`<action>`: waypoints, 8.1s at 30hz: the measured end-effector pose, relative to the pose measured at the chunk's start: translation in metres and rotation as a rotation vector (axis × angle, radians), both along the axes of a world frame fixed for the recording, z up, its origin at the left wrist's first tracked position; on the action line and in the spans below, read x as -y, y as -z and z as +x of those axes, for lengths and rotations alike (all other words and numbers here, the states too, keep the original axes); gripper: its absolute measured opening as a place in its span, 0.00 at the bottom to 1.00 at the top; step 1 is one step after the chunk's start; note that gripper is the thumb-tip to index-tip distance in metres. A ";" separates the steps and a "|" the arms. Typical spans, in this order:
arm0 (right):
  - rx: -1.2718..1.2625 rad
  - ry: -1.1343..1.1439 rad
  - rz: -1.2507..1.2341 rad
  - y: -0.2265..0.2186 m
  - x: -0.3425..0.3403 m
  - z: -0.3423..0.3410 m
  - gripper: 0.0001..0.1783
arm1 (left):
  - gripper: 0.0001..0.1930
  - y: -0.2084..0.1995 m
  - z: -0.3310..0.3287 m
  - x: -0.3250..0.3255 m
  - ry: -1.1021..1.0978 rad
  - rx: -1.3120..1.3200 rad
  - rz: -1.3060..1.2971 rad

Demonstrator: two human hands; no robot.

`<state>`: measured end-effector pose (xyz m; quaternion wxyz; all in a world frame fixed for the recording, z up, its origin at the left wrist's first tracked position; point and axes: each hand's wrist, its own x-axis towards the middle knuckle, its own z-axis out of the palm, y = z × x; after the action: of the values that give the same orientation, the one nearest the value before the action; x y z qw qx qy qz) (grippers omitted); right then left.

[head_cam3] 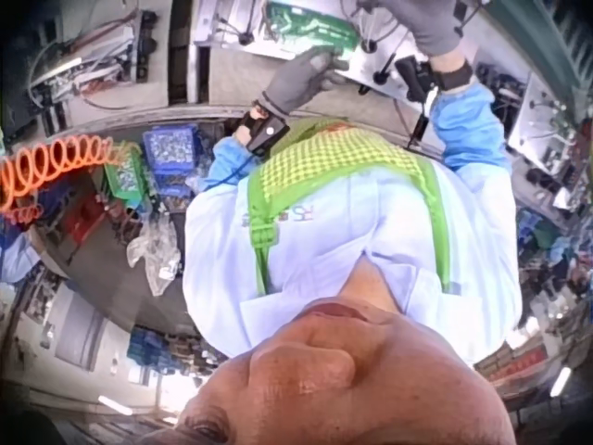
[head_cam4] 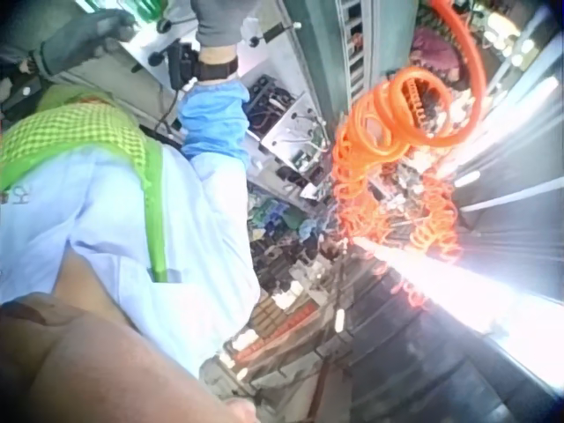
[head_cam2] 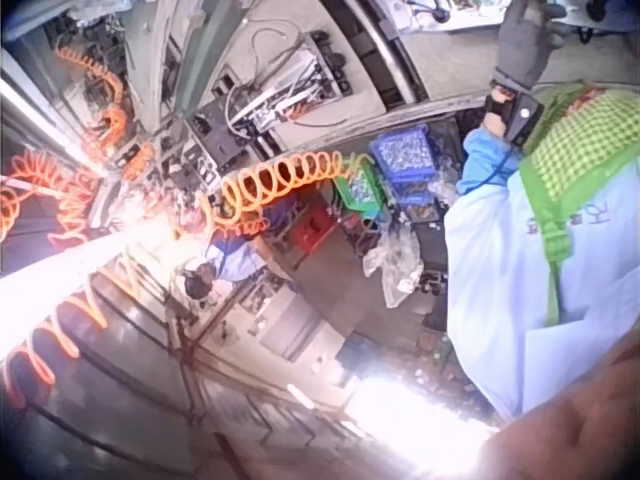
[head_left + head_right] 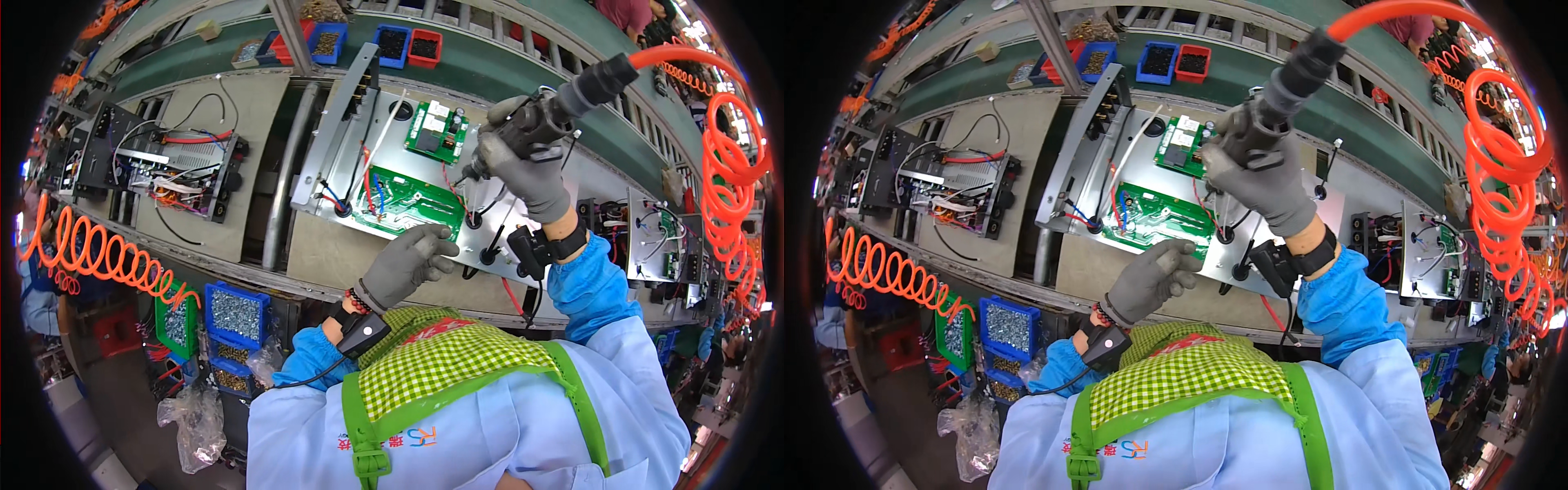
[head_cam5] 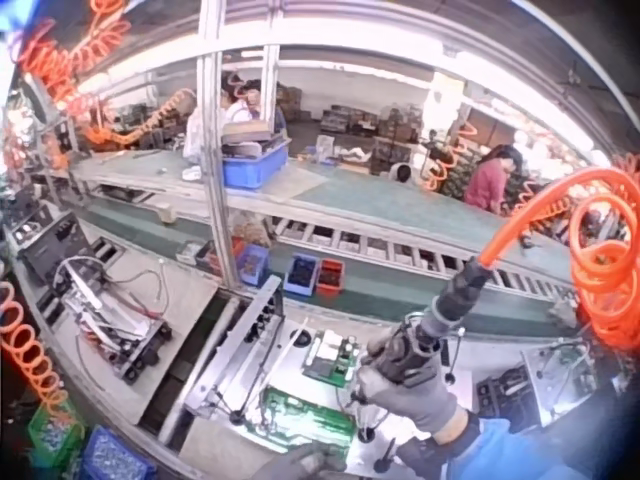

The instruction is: Assembling and wiring components inside an electronic chassis on a factory assembly line.

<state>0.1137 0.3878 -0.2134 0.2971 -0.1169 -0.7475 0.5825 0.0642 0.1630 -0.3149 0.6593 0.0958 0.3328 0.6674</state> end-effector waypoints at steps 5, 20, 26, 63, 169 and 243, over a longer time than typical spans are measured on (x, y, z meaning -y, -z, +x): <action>-0.028 0.118 0.128 -0.008 0.003 0.005 0.16 | 0.23 0.000 0.012 0.009 -0.050 -0.227 -0.166; -0.315 -0.433 -0.032 -0.060 0.080 0.087 0.24 | 0.16 -0.021 0.047 0.024 -0.641 0.561 0.146; -0.301 -0.553 -0.064 -0.059 0.089 0.078 0.26 | 0.12 -0.028 0.044 0.043 -0.625 0.660 0.355; 0.896 -0.664 0.703 -0.007 0.179 -0.317 0.23 | 0.17 0.052 -0.119 0.074 -0.510 -0.326 -0.207; 1.099 -0.759 0.871 0.059 0.009 -0.385 0.23 | 0.16 -0.036 -0.173 -0.081 -0.325 -1.343 1.034; 1.462 1.116 -1.457 0.448 0.379 0.671 0.52 | 0.48 0.202 0.204 -0.078 1.444 -2.218 0.712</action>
<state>0.7848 0.0088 -0.6612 -0.1260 -0.8777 -0.0756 0.4561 0.2687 0.2409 -0.5170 0.1875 0.8880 0.3696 -0.1989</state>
